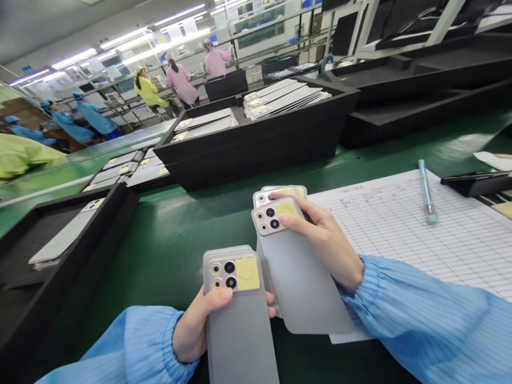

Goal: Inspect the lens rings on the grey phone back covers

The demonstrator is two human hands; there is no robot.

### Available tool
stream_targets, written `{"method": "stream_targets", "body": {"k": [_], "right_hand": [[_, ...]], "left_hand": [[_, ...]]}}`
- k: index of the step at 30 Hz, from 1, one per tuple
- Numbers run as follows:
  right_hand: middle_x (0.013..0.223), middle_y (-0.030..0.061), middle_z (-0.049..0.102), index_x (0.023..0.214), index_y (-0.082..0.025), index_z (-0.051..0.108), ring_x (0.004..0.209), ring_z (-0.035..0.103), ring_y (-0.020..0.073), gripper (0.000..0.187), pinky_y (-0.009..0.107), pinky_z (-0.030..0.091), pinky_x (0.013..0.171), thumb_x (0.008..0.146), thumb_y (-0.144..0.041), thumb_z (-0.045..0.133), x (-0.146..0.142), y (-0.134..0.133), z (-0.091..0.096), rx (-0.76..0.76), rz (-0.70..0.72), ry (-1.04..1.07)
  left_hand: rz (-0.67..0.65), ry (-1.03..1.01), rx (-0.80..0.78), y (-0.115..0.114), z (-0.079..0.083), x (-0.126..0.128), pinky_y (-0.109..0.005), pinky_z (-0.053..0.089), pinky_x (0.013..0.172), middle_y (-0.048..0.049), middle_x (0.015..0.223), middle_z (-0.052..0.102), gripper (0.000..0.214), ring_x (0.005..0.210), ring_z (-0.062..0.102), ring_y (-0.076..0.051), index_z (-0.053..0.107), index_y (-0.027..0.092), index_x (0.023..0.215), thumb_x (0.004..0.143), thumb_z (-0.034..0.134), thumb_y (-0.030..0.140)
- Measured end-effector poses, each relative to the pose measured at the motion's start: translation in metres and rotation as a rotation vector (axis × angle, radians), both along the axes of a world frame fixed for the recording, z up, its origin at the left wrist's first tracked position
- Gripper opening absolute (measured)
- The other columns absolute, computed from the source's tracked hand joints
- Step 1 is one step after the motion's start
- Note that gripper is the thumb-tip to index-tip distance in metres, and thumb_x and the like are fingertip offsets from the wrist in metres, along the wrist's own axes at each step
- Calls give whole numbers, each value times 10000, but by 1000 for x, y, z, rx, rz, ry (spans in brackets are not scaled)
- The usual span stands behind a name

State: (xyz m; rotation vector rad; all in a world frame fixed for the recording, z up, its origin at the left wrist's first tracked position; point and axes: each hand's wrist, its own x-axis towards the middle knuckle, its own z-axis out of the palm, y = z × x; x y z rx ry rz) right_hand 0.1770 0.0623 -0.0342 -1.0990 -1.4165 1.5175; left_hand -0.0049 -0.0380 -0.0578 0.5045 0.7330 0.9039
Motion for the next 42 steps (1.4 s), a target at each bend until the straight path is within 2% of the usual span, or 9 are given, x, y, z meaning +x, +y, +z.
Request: {"method": "stream_targets", "body": {"k": [6, 8, 10, 13, 18, 23, 28, 35, 42], "right_hand": [[1324, -49, 405, 1268, -379, 349, 1129, 467, 225, 506, 335, 426, 912, 799, -341, 537, -5, -3, -10, 105, 107, -31], [1297, -43, 439, 1212, -355, 440, 1133, 462, 221, 397, 345, 394, 938, 821, -342, 505, -6, -4, -11, 110, 183, -67], [1169, -9, 556, 1058, -289, 579, 1058, 522, 223, 251, 364, 398, 923, 846, -344, 459, -7, -6, -11, 117, 259, -99], [980, 9, 633, 889, -237, 634, 954, 570, 207, 222, 356, 413, 887, 856, -330, 434, -8, -9, -11, 163, 297, -125], [909, 20, 615, 873, -223, 627, 909, 563, 203, 229, 319, 439, 809, 847, -336, 430, -14, -19, -11, 206, 287, -146], [932, 11, 599, 848, -235, 618, 595, 601, 148, 198, 287, 505, 550, 748, -394, 557, -16, -24, -9, 126, 328, -162], [990, 6, 605, 823, -246, 629, 929, 572, 225, 192, 307, 503, 753, 658, -337, 666, -15, -24, -11, 268, 275, -268], [982, 10, 583, 860, -240, 612, 657, 617, 166, 233, 289, 533, 552, 686, -394, 625, -16, -25, -9, 131, 301, -293], [961, 5, 622, 845, -235, 636, 938, 568, 226, 199, 317, 469, 804, 675, -338, 642, -16, -24, -5, 269, 272, -329]], "left_hand": [[29, -14, 0, -2, -4, 0, -446, 456, 817, -191, 1038, 622, 352, 960, 582, -310, 542, 74, 1061, 761, 511, 257], [42, -25, -9, -1, -4, 1, -467, 456, 814, -183, 1036, 626, 352, 964, 580, -314, 541, 87, 1063, 756, 521, 257], [62, -26, -20, 0, -4, 1, -461, 463, 805, -175, 1027, 633, 348, 956, 585, -310, 549, 98, 1054, 749, 534, 263], [86, -11, -32, 0, -3, 2, -423, 477, 789, -167, 986, 651, 325, 904, 612, -288, 575, 95, 1014, 741, 547, 270], [94, -14, -46, -1, -3, 2, -452, 444, 833, -144, 945, 665, 335, 891, 615, -290, 577, 107, 1020, 726, 569, 267], [101, 22, -97, -3, -3, 2, -445, 393, 895, -135, 1042, 630, 470, 937, 597, -281, 468, 149, 1170, 729, 580, 264], [101, 27, -116, -2, -4, 2, -434, 396, 882, -140, 1066, 617, 587, 946, 589, -287, 390, 151, 1237, 701, 605, 258], [115, -193, -112, -1, -5, -1, -464, 376, 872, -146, 958, 661, 507, 950, 576, -327, 532, 72, 1121, 636, 507, 218], [192, -148, -231, 0, -5, -2, -420, 346, 909, -108, 937, 676, 470, 959, 572, -292, 606, 95, 1033, 592, 495, 211]]}}
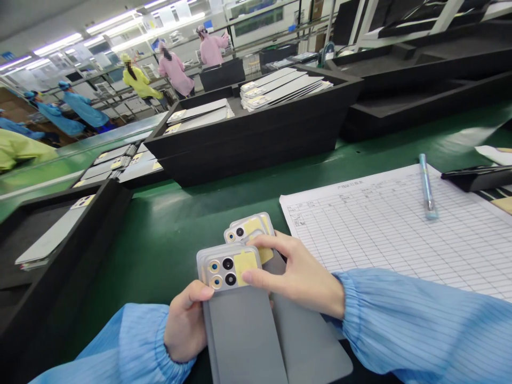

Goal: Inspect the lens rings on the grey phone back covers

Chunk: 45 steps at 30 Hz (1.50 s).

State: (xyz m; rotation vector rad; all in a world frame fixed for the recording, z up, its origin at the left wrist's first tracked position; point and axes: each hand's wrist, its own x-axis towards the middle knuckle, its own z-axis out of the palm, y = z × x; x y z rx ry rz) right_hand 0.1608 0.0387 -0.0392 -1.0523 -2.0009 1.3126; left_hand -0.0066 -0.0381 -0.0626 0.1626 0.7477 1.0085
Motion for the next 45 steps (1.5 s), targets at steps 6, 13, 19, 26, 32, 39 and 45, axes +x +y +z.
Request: {"method": "stream_targets", "body": {"k": [6, 13, 19, 26, 32, 39, 45], "right_hand": [[981, 7, 616, 848, -239, 631, 949, 559, 225, 202, 313, 460, 802, 683, -354, 633, 2, 0, -1, 8, 11, -11], [977, 7, 615, 863, -233, 627, 941, 557, 217, 202, 306, 442, 816, 694, -342, 632, 1, 0, -1, -10, 15, 7], [972, 8, 622, 859, -234, 636, 941, 558, 219, 198, 295, 446, 798, 697, -347, 627, 1, 0, 0, -20, 15, 9], [968, -15, 624, 941, -248, 637, 950, 555, 201, 242, 269, 432, 815, 701, -280, 640, -1, 2, -2, -106, 37, 91], [1065, 0, 603, 1019, -239, 617, 981, 547, 207, 342, 278, 434, 843, 681, -249, 666, -1, 2, -4, -209, 79, 157], [1008, 44, 638, 984, -194, 635, 930, 584, 250, 353, 344, 481, 796, 658, -324, 667, -3, 0, -4, -245, 92, 166], [941, 49, 670, 931, -185, 639, 842, 626, 246, 297, 326, 532, 691, 677, -337, 658, 6, 10, 3, -421, -135, 318]], "left_hand": [[-10, 17, 2, 0, -1, 2, -431, 358, 891, -117, 937, 676, 451, 950, 573, -306, 627, 95, 999, 582, 517, 226], [0, 33, -10, 1, 3, 2, -414, 376, 881, -112, 941, 676, 438, 945, 577, -302, 639, 100, 977, 572, 543, 236], [9, 58, -1, 0, 4, 4, -396, 395, 871, -108, 930, 679, 484, 935, 585, -295, 599, 96, 1045, 586, 573, 249], [72, 93, 42, -1, 5, 5, -397, 412, 863, -109, 1024, 646, 606, 971, 574, -283, 413, 149, 1240, 661, 582, 207], [76, 153, 44, -1, 7, 5, -411, 434, 834, -123, 973, 661, 632, 936, 590, -289, 334, 149, 1285, 708, 583, 215], [110, 130, 18, 2, 10, 6, -396, 432, 838, -119, 963, 665, 598, 928, 594, -277, 352, 141, 1274, 715, 557, 197], [100, 77, -21, 1, 9, 5, -394, 458, 775, -118, 865, 688, 580, 875, 608, -298, 481, 79, 1178, 616, 555, 203]]}}
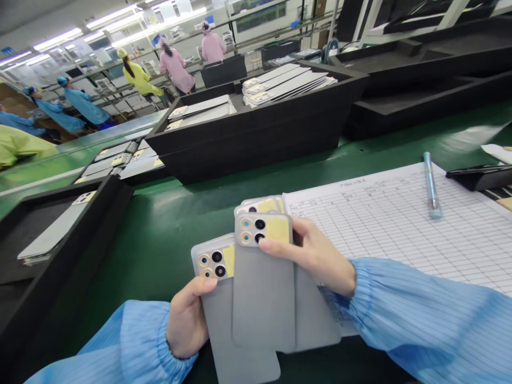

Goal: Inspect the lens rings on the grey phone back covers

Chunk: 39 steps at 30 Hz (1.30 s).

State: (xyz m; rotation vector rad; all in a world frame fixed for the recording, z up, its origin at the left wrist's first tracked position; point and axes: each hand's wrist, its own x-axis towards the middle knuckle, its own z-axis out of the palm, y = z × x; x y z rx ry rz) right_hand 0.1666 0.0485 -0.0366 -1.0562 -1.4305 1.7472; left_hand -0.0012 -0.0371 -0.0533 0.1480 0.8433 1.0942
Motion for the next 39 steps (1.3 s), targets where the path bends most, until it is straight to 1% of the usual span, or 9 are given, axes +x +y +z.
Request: {"method": "stream_targets", "body": {"k": [6, 11, 15, 20, 26, 29, 32, 36, 39], "right_hand": [[991, 42, 655, 1034, -232, 600, 848, 624, 235, 303, 283, 540, 639, 734, -267, 622, 11, 10, -4, -87, -133, 187], [902, 34, 681, 978, -225, 620, 732, 642, 208, 268, 249, 533, 563, 714, -269, 637, 8, 9, 1, -137, -205, 223], [854, 16, 687, 973, -242, 619, 673, 644, 182, 245, 227, 530, 535, 728, -248, 618, 9, 11, 4, -112, -261, 234], [988, -5, 643, 1118, -316, 534, 710, 641, 169, 358, 219, 533, 560, 768, -250, 560, 13, 14, 9, -21, -244, 223], [1075, -46, 590, 1209, -394, 411, 862, 605, 160, 491, 174, 512, 638, 764, -268, 574, 13, 18, 7, 1, -240, 126], [1167, -72, 523, 1224, -420, 364, 988, 549, 147, 534, 127, 489, 696, 764, -262, 585, 13, 20, 4, 73, -254, 75], [1147, -86, 527, 1234, -463, 316, 994, 539, 140, 550, 127, 484, 712, 781, -286, 573, 13, 20, 3, 114, -229, 59], [1103, -75, 543, 1215, -456, 336, 926, 554, 151, 494, 162, 491, 675, 792, -312, 548, 14, 21, 4, 127, -241, 21], [1104, -69, 528, 1098, -395, 468, 845, 563, 146, 309, 174, 483, 592, 802, -328, 524, 15, 22, 5, 165, -254, -35]], "left_hand": [[7, 60, -37, -1, -3, -1, -361, 473, 721, -113, 864, 688, 529, 807, 622, -264, 533, 81, 1117, 604, 549, 210], [-18, 93, -28, -4, -8, -2, -356, 479, 679, -111, 816, 691, 455, 749, 626, -255, 585, 74, 1019, 588, 571, 217], [-108, 118, 0, -6, -10, -3, -344, 476, 673, -124, 808, 689, 416, 732, 632, -249, 590, 66, 994, 611, 568, 224], [-266, 16, 165, -5, -6, -2, -367, 482, 657, -169, 796, 683, 415, 765, 640, -300, 583, 36, 1002, 646, 515, 239], [-245, 1, 196, -5, -5, -3, -390, 487, 673, -169, 854, 675, 413, 790, 637, -321, 582, 50, 1013, 643, 503, 218], [-250, 12, 200, -5, -6, -3, -394, 487, 673, -173, 852, 673, 416, 785, 637, -325, 577, 49, 1015, 639, 512, 216], [-243, 26, 186, -4, -6, -1, -398, 487, 662, -168, 831, 674, 408, 775, 637, -331, 578, 51, 1005, 635, 515, 210], [-211, 43, 166, -4, -4, -1, -399, 488, 640, -168, 815, 675, 400, 755, 639, -335, 574, 54, 995, 630, 523, 209], [-183, 24, 125, -4, -1, -4, -401, 484, 667, -182, 853, 673, 356, 780, 638, -323, 560, 60, 998, 675, 496, 195]]}}
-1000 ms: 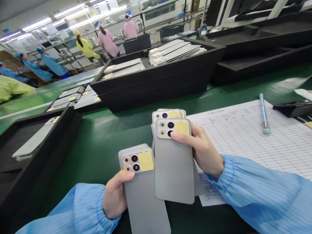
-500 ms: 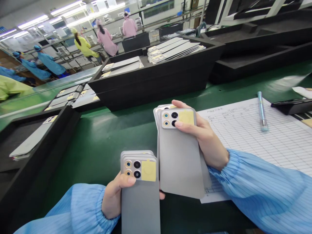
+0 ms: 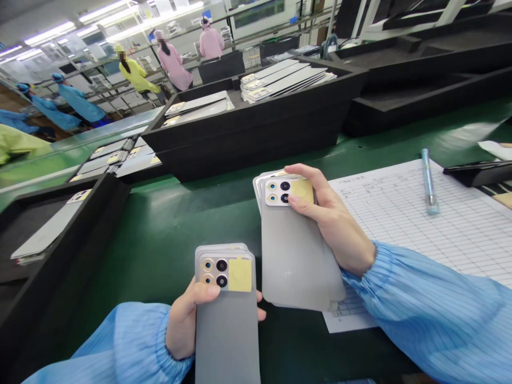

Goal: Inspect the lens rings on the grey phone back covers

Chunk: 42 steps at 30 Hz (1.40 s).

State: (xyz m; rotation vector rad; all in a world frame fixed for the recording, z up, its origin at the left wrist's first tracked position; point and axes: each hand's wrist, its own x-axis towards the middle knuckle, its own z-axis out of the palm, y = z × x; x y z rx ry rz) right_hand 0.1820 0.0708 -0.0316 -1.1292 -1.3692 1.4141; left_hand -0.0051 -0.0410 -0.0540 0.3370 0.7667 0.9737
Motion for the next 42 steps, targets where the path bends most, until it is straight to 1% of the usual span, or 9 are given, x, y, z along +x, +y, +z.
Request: {"method": "stream_targets", "body": {"k": [3, 7, 11, 13, 17, 21, 28, 34, 42], "right_hand": [[1004, -37, 554, 879, -287, 580, 793, 558, 159, 119, 218, 461, 589, 814, -340, 496, 0, -1, 0, 93, 32, -130], [893, -3, 584, 814, -228, 587, 885, 531, 200, 204, 317, 395, 822, 850, -355, 432, -8, -12, -3, 162, 292, -225], [776, -14, 581, 766, -206, 565, 751, 551, 158, 258, 267, 430, 706, 864, -371, 392, -19, -26, -7, 32, 495, -179], [737, -17, 577, 737, -201, 570, 730, 556, 161, 245, 256, 440, 656, 826, -396, 452, -23, -30, -9, -5, 490, -159], [809, -8, 617, 812, -201, 615, 814, 560, 196, 214, 273, 435, 717, 691, -377, 630, -28, -33, -11, 45, 476, -147], [813, 0, 633, 797, -191, 615, 771, 576, 191, 200, 274, 446, 678, 709, -370, 613, -27, -31, -10, 51, 462, -183], [873, 2, 639, 784, -214, 596, 883, 581, 220, 156, 279, 476, 737, 701, -341, 628, -21, -23, -7, 55, 302, -232], [901, -1, 652, 877, -207, 606, 882, 594, 200, 241, 262, 483, 749, 656, -268, 682, -25, -28, -9, -40, 406, -80], [884, -8, 588, 845, -237, 558, 824, 552, 184, 181, 253, 450, 669, 720, -357, 612, -12, -14, -10, 107, 221, -154]], "left_hand": [[20, -10, -30, 0, 5, -3, -419, 475, 709, -185, 910, 665, 333, 837, 625, -327, 546, 79, 1032, 726, 481, 193], [49, 58, 20, 0, 7, -1, -429, 477, 743, -174, 950, 658, 318, 868, 615, -329, 578, 83, 1025, 742, 525, 219], [40, 118, 46, 1, 4, 5, -439, 471, 777, -146, 906, 673, 306, 855, 624, -302, 574, 107, 1044, 773, 518, 238], [58, 142, 73, 1, 1, 7, -428, 451, 819, -129, 933, 669, 356, 887, 614, -286, 539, 136, 1103, 763, 542, 239], [158, 217, 94, 0, -1, 10, -393, 404, 893, -105, 1060, 626, 464, 1000, 557, -276, 498, 168, 1159, 712, 611, 218], [170, 182, -17, -1, 0, 8, -395, 418, 871, -114, 1006, 646, 443, 968, 571, -286, 516, 128, 1123, 707, 608, 249], [240, 155, -86, 0, 1, 11, -389, 436, 849, -101, 980, 659, 569, 939, 590, -264, 348, 160, 1271, 752, 565, 246], [250, 169, -3, 0, 1, 12, -364, 434, 859, -106, 1012, 646, 556, 953, 584, -255, 409, 157, 1233, 718, 608, 220], [149, 97, -48, 0, 2, 6, -410, 439, 845, -101, 941, 664, 355, 915, 595, -269, 543, 124, 1079, 735, 525, 209]]}}
